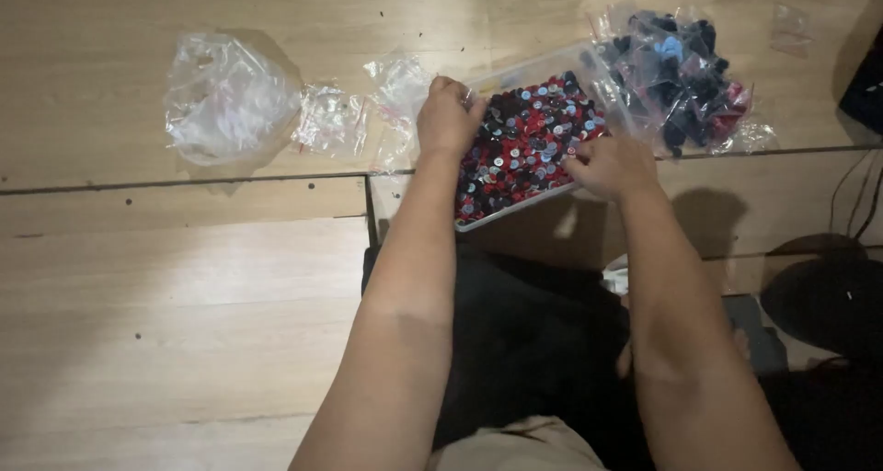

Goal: Sorting small buttons from a large container into individual small plastic bags.

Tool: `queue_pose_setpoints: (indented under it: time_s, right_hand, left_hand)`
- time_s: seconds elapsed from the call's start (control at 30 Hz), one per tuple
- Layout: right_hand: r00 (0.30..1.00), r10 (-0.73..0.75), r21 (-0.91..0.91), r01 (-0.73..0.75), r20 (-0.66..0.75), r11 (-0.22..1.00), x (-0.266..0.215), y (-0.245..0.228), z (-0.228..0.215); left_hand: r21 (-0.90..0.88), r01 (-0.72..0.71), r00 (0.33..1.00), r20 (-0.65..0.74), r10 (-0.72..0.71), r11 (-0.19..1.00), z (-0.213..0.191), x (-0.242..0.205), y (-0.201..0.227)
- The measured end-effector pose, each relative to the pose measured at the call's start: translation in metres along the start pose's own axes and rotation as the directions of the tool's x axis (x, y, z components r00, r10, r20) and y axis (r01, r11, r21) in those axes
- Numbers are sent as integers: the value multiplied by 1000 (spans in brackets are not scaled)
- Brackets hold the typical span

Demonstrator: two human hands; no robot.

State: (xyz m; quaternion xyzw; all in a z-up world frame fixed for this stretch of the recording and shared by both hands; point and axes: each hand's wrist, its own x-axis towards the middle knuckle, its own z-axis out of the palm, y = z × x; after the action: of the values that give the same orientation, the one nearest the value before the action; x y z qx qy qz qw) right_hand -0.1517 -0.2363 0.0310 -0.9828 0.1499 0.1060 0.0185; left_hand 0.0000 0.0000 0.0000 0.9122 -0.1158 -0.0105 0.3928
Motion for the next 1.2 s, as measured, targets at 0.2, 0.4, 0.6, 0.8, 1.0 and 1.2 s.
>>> queue_pose_setpoints:
  time_s: [0.2,0.4,0.6,0.8,1.0,1.2]
  right_hand:
    - [951,94,38,-110,296,993,-4,-21,-28]
    - [885,16,33,-36,465,999,33,-17,-4]
    - [851,-85,-3,101,518,995,34,-28,-27]
    - [875,-120,66,101,469,993,24,-34,-38]
    - [848,-237,176,173,475,969,33,-26,-13]
    - [740,-363,277,244,566,929,14,-37,-23]
  left_hand:
    - [3,25,996,88,-25,1000,-11,0,3]
    - [55,58,986,152,-66,997,-5,10,-6]
    - [37,74,982,170,-79,997,-14,6,2]
    - [38,94,981,164,-99,995,-23,1,11]
    - [46,39,988,147,-45,998,-27,-6,15]
    - [30,-1,987,158,-4,1000,-32,-11,9]
